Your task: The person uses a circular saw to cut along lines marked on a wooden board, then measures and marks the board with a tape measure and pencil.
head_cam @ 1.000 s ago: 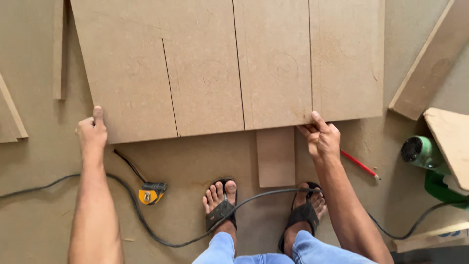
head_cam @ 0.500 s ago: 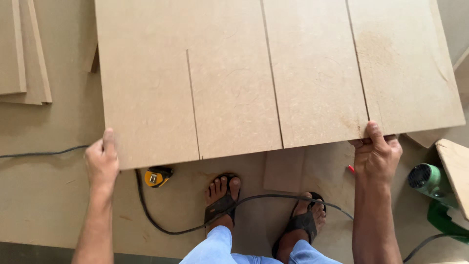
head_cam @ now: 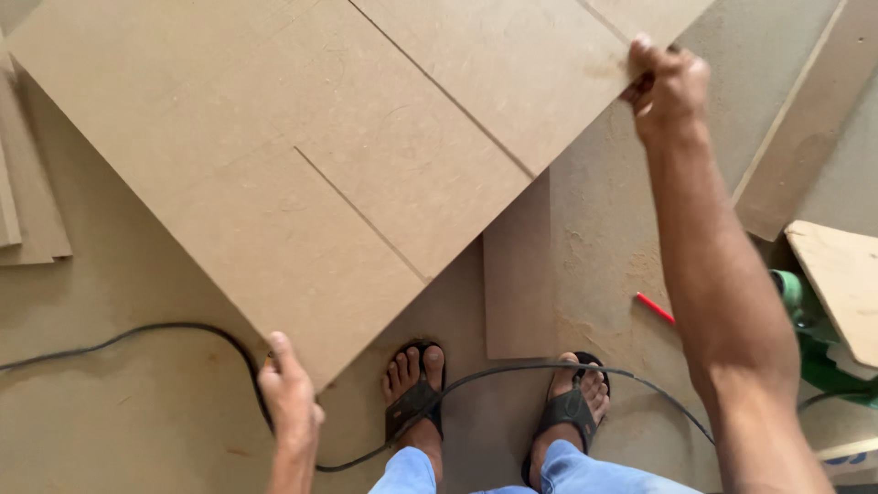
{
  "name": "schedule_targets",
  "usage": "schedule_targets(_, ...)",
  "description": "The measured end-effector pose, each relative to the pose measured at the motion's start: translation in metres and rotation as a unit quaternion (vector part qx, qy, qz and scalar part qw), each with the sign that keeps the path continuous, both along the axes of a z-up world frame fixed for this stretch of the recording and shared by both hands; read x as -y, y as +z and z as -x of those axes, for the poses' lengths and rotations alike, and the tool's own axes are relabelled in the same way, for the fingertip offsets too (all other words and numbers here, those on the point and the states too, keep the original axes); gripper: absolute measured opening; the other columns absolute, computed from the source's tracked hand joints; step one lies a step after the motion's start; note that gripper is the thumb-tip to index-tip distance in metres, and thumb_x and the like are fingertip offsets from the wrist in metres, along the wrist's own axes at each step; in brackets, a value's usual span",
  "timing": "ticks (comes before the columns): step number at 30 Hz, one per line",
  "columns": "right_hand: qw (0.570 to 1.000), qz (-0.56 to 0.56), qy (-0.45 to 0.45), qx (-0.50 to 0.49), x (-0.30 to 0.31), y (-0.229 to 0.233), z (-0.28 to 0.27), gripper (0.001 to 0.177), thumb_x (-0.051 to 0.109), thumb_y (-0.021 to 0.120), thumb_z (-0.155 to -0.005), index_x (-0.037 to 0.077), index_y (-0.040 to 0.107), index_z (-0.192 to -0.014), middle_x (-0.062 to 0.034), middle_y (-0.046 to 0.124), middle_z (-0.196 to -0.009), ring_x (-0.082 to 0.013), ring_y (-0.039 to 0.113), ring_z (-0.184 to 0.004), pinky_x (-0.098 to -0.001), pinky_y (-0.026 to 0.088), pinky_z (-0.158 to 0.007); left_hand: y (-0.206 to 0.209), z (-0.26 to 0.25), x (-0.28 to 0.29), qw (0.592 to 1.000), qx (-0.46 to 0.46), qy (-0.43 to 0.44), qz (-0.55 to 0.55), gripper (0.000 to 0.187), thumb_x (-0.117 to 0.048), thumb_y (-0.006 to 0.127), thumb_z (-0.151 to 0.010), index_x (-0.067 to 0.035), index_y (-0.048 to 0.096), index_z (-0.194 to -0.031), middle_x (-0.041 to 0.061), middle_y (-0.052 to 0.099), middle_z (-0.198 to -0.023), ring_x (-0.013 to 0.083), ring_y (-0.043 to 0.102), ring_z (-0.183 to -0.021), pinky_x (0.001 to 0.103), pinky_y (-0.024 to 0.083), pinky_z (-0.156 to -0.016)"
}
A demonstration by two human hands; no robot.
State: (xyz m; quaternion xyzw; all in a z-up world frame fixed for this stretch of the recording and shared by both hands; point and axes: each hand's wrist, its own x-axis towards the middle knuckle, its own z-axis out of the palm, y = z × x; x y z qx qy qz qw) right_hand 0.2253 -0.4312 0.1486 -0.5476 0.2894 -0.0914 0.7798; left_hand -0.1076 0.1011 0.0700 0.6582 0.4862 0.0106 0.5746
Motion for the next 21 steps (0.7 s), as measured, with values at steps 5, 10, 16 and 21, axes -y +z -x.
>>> schedule_targets(5, 0.999, 0.022, 0.002, -0.049, 0.004, 0.028, -0.046, 0.011, 0.013, 0.061, -0.097, 0.002, 0.064, -0.096, -0.0082, 0.067, -0.086, -0.0152, 0.069, -0.074, -0.0262, 0.066, -0.07, 0.011, -0.008, 0.068, 0.981, 0.094, -0.057, 0.162, 0.052, -0.044, 0.055, -0.109, -0.005, 0.052, -0.075, -0.004, 0.05, -0.069, 0.0052, 0.041, -0.063, 0.026, 0.035, -0.052)
schedule_targets(10, 0.948, 0.274, 0.128, 0.103, -0.013, 0.018, 0.009, 0.024, 0.032, 0.063, -0.112, 0.01, 0.052, -0.112, 0.0001, 0.054, -0.093, -0.012, 0.05, -0.078, -0.0282, 0.048, -0.071, 0.028, -0.033, 0.14, 0.955, 0.062, -0.116, 0.267, 0.05, -0.041, 0.051, -0.103, 0.0, 0.067, -0.077, 0.004, 0.069, -0.072, 0.0079, 0.059, -0.057, 0.027, 0.047, -0.049)
schedule_targets(16, 0.941, 0.218, 0.15, -0.213, -0.095, -0.005, 0.226, 0.058, 0.041, 0.054, -0.115, -0.016, 0.054, -0.126, -0.0168, 0.055, -0.099, -0.0142, 0.046, -0.069, -0.0311, 0.045, -0.058, 0.038, -0.025, 0.188, 0.896, 0.025, -0.265, 0.356, 0.05, -0.034, 0.053, -0.108, 0.008, 0.065, -0.085, 0.013, 0.07, -0.082, 0.0141, 0.065, -0.071, 0.029, 0.054, -0.064)
schedule_targets(21, 0.964, 0.082, 0.077, -0.239, -0.104, -0.029, 0.274, 0.029, 0.033, 0.064, -0.104, 0.01, 0.058, -0.086, 0.0033, 0.045, -0.067, -0.0064, 0.034, -0.048, -0.0241, 0.026, -0.04, 0.047, -0.044, 0.228, 0.79, -0.003, -0.348, 0.505, 0.037, -0.029, 0.052, -0.105, 0.004, 0.07, -0.103, 0.012, 0.077, -0.098, 0.0173, 0.076, -0.088, 0.031, 0.064, -0.08)
